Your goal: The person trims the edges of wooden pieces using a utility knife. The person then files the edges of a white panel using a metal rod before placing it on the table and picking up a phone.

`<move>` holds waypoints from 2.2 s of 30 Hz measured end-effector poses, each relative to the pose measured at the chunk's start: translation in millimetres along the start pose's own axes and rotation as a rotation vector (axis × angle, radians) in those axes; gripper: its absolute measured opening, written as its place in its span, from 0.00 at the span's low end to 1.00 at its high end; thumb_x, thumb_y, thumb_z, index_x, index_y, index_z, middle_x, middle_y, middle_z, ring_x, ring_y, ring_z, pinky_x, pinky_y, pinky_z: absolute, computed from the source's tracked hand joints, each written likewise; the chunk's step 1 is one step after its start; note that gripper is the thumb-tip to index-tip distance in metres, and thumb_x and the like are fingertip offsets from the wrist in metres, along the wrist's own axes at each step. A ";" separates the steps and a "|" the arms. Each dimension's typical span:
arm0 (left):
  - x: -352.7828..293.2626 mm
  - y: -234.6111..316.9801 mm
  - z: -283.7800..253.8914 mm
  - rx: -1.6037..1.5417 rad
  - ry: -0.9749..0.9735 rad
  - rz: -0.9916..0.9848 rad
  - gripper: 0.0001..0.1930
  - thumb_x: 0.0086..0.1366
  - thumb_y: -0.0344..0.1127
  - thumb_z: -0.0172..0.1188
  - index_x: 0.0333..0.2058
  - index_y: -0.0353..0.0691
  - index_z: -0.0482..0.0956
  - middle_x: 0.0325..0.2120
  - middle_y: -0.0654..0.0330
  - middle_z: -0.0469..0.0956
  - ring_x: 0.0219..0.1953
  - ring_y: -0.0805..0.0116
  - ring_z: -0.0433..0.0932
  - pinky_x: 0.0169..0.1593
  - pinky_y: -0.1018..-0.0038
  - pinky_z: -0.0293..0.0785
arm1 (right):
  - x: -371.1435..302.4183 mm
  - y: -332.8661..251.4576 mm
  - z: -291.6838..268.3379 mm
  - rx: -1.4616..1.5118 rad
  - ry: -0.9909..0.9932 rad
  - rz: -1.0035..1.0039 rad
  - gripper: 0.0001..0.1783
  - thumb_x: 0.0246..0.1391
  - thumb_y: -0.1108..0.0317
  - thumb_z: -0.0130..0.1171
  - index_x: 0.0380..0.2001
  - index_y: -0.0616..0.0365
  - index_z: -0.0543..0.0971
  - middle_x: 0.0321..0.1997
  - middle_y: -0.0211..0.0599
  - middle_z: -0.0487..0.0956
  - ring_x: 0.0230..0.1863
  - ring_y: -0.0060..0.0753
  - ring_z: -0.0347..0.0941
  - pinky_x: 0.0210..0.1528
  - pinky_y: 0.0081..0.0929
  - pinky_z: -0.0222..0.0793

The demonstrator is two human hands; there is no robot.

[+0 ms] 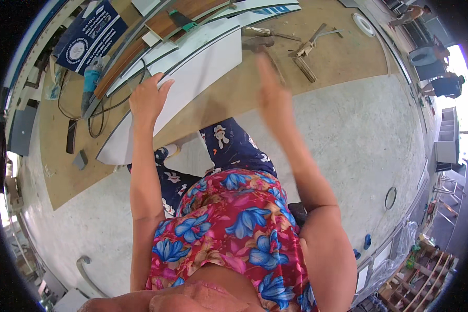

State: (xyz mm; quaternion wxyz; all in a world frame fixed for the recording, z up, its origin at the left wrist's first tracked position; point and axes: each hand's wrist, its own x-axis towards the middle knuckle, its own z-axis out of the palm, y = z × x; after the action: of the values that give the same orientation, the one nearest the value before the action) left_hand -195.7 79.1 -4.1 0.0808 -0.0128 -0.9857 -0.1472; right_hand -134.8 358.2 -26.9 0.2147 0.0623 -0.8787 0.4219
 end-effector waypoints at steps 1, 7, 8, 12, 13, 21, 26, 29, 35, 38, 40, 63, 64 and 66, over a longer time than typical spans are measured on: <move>-0.4 1.7 -1.4 -0.007 -0.001 -0.007 0.21 0.58 0.55 0.58 0.43 0.47 0.80 0.31 0.47 0.80 0.36 0.47 0.79 0.39 0.58 0.74 | 16.7 30.0 -15.9 -0.123 0.053 0.067 0.31 0.54 0.77 0.45 0.63 0.45 0.64 0.25 0.49 0.75 0.22 0.41 0.70 0.30 0.31 0.68; -2.1 5.4 0.9 0.045 0.011 -0.029 0.20 0.57 0.53 0.60 0.42 0.46 0.81 0.29 0.47 0.80 0.34 0.46 0.78 0.38 0.58 0.74 | 83.4 224.3 -77.5 -0.617 0.195 0.396 0.26 0.56 0.67 0.45 0.60 0.43 0.66 0.45 0.58 0.76 0.43 0.60 0.73 0.44 0.50 0.68; -2.8 8.0 0.7 0.040 0.000 -0.032 0.20 0.57 0.53 0.60 0.41 0.46 0.81 0.29 0.47 0.80 0.34 0.46 0.78 0.38 0.58 0.73 | 90.5 245.5 -83.4 -0.656 0.188 0.548 0.25 0.57 0.65 0.44 0.59 0.44 0.68 0.50 0.57 0.74 0.51 0.62 0.71 0.51 0.53 0.66; 0.0 10.2 1.2 0.026 0.016 -0.025 0.20 0.57 0.53 0.60 0.41 0.45 0.81 0.27 0.46 0.79 0.34 0.46 0.78 0.36 0.58 0.73 | 112.7 307.9 -93.5 -0.727 0.155 0.605 0.25 0.58 0.61 0.42 0.59 0.44 0.67 0.52 0.54 0.74 0.52 0.60 0.71 0.53 0.50 0.66; 2.0 11.6 1.5 0.022 0.003 -0.029 0.20 0.57 0.53 0.60 0.41 0.45 0.81 0.27 0.46 0.79 0.33 0.46 0.78 0.36 0.58 0.72 | 116.3 313.0 -91.9 -0.928 0.113 0.671 0.25 0.58 0.58 0.43 0.59 0.45 0.68 0.53 0.53 0.75 0.52 0.58 0.71 0.53 0.48 0.66; -0.4 4.5 5.5 0.022 0.102 0.039 0.17 0.57 0.51 0.62 0.37 0.45 0.81 0.21 0.47 0.77 0.29 0.45 0.77 0.32 0.57 0.72 | 171.0 261.2 -32.6 -0.724 0.003 0.874 0.32 0.48 0.40 0.55 0.47 0.56 0.79 0.52 0.51 0.76 0.55 0.49 0.72 0.53 0.44 0.69; -4.9 4.7 2.3 0.030 0.109 0.003 0.16 0.57 0.50 0.62 0.37 0.46 0.81 0.20 0.48 0.77 0.27 0.45 0.77 0.32 0.57 0.72 | 183.7 324.5 -3.8 -0.675 0.076 0.878 0.26 0.44 0.50 0.62 0.43 0.55 0.80 0.47 0.45 0.80 0.50 0.50 0.75 0.47 0.41 0.73; -4.7 5.0 0.6 0.072 0.110 0.010 0.16 0.57 0.51 0.62 0.37 0.47 0.81 0.20 0.49 0.78 0.27 0.46 0.78 0.32 0.58 0.72 | 194.3 384.8 -17.2 -0.404 -0.171 0.840 0.19 0.48 0.56 0.59 0.39 0.57 0.81 0.37 0.43 0.82 0.37 0.46 0.80 0.35 0.37 0.75; -26.4 -21.6 -2.6 0.124 0.126 -0.049 0.16 0.56 0.52 0.61 0.38 0.49 0.81 0.22 0.50 0.79 0.28 0.48 0.79 0.34 0.59 0.74 | 151.3 238.7 19.7 0.333 0.081 0.634 0.21 0.58 0.60 0.50 0.17 0.64 0.75 0.16 0.38 0.76 0.16 0.30 0.72 0.18 0.28 0.65; -7.7 -14.6 6.4 0.075 0.129 0.038 0.17 0.56 0.51 0.62 0.39 0.50 0.81 0.23 0.51 0.80 0.28 0.50 0.79 0.34 0.60 0.74 | 92.3 103.1 -14.7 0.292 -0.012 0.451 0.16 0.61 0.62 0.48 0.22 0.60 0.72 0.17 0.31 0.73 0.12 0.19 0.63 0.13 0.21 0.56; 2.1 -4.6 11.0 0.054 0.123 0.065 0.17 0.56 0.51 0.62 0.40 0.50 0.81 0.23 0.52 0.80 0.28 0.51 0.80 0.34 0.60 0.74 | 42.4 31.8 -3.2 0.409 -0.091 0.419 0.10 0.60 0.64 0.50 0.30 0.60 0.73 0.21 0.30 0.74 0.16 0.18 0.65 0.16 0.20 0.58; -19.2 10.2 8.0 -0.002 0.066 0.075 0.12 0.60 0.47 0.59 0.32 0.44 0.82 0.23 0.51 0.80 0.30 0.52 0.81 0.34 0.59 0.74 | -43.1 -82.3 79.6 -0.180 -0.323 -0.002 0.25 0.48 0.81 0.44 0.53 0.65 0.61 0.32 0.66 0.75 0.35 0.69 0.72 0.38 0.55 0.66; -18.9 9.2 9.7 -0.001 0.072 0.076 0.12 0.59 0.46 0.59 0.31 0.44 0.82 0.22 0.51 0.80 0.29 0.52 0.80 0.34 0.59 0.74 | -42.9 -83.6 83.4 -0.219 -0.372 0.063 0.22 0.49 0.80 0.43 0.50 0.65 0.60 0.30 0.66 0.76 0.34 0.69 0.72 0.38 0.55 0.66; -16.1 7.9 9.9 -0.001 0.079 0.075 0.12 0.59 0.46 0.59 0.31 0.45 0.82 0.22 0.51 0.80 0.29 0.52 0.80 0.33 0.59 0.74 | -34.8 -87.4 86.9 -0.186 -0.419 0.085 0.19 0.49 0.79 0.43 0.48 0.66 0.60 0.28 0.67 0.75 0.34 0.70 0.72 0.37 0.56 0.66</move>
State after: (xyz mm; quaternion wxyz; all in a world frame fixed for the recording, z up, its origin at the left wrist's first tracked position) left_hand -181.0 89.5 -13.9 0.1254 -0.0437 -0.9805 -0.1451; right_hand -106.2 233.4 -27.3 0.0144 0.0916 -0.9410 0.3255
